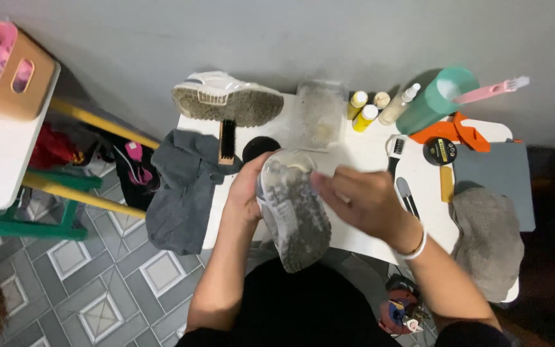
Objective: Scraping residue or debris from the midsole of a white sneaker using a small metal tool.
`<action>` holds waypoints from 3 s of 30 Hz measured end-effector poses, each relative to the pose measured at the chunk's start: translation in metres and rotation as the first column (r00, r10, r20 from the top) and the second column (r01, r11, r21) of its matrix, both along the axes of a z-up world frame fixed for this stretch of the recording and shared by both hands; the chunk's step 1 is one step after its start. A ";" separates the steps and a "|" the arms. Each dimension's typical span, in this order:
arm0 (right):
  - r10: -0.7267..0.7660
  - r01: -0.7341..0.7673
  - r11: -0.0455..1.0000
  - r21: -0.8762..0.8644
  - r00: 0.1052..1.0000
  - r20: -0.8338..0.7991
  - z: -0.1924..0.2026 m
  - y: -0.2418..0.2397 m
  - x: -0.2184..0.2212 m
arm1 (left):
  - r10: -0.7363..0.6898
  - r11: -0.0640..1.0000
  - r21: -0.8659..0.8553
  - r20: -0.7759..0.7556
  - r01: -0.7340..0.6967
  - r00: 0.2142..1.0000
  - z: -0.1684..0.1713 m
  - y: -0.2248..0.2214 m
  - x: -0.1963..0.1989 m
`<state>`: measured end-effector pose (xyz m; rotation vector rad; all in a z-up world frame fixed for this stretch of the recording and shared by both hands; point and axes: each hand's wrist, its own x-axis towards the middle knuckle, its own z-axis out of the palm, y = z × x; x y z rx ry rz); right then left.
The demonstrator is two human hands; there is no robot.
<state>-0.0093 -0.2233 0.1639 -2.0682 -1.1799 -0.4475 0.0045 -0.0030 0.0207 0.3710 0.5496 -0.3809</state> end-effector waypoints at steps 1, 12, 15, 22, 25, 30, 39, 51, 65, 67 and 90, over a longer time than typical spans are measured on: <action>-0.008 0.008 1.000 0.004 1.000 0.007 -0.002 0.001 -0.007 | -0.008 1.000 0.004 0.007 0.008 1.000 0.000 0.003 0.003; -0.096 0.122 0.983 0.140 0.978 -0.183 -0.021 0.015 -0.038 | 0.237 0.970 0.075 -0.070 -0.232 0.969 0.005 -0.008 -0.010; -0.102 0.141 0.979 0.148 0.964 -0.246 -0.024 0.014 -0.049 | 0.287 0.957 0.054 -0.054 -0.284 0.957 0.023 -0.002 -0.012; -0.184 0.225 0.952 0.207 0.963 -0.199 -0.009 0.023 -0.042 | 0.247 0.968 0.065 -0.060 -0.243 0.967 0.009 -0.006 -0.009; -0.155 0.185 0.968 0.167 0.971 -0.181 -0.012 0.019 -0.038 | 0.286 0.953 0.113 -0.042 -0.280 0.957 0.015 -0.003 -0.010; -0.183 0.226 0.951 0.210 0.961 -0.207 -0.016 0.021 -0.040 | 0.232 0.972 0.058 -0.059 -0.228 0.971 0.023 -0.013 -0.022; -0.218 0.275 0.936 0.222 0.943 -0.252 -0.033 0.026 -0.065 | 0.354 0.932 0.075 0.024 -0.355 0.935 0.058 -0.021 -0.030; 0.046 0.537 0.723 0.434 0.589 -0.807 -0.084 0.028 -0.084 | 0.391 0.895 -0.002 0.488 -0.447 0.780 0.042 -0.026 -0.053; -0.014 0.348 0.810 0.472 0.816 -0.578 -0.086 0.029 -0.098 | 0.424 0.899 -0.142 0.515 -0.413 0.745 0.015 -0.017 -0.057; 0.015 0.311 0.813 0.493 0.834 -0.551 -0.093 0.028 -0.085 | 0.443 0.893 -0.178 0.523 -0.414 0.729 0.018 -0.015 -0.053; -0.110 0.454 0.717 0.529 0.823 -0.557 -0.065 0.041 -0.077 | 0.560 0.804 0.003 0.333 -0.594 0.759 0.068 -0.044 -0.052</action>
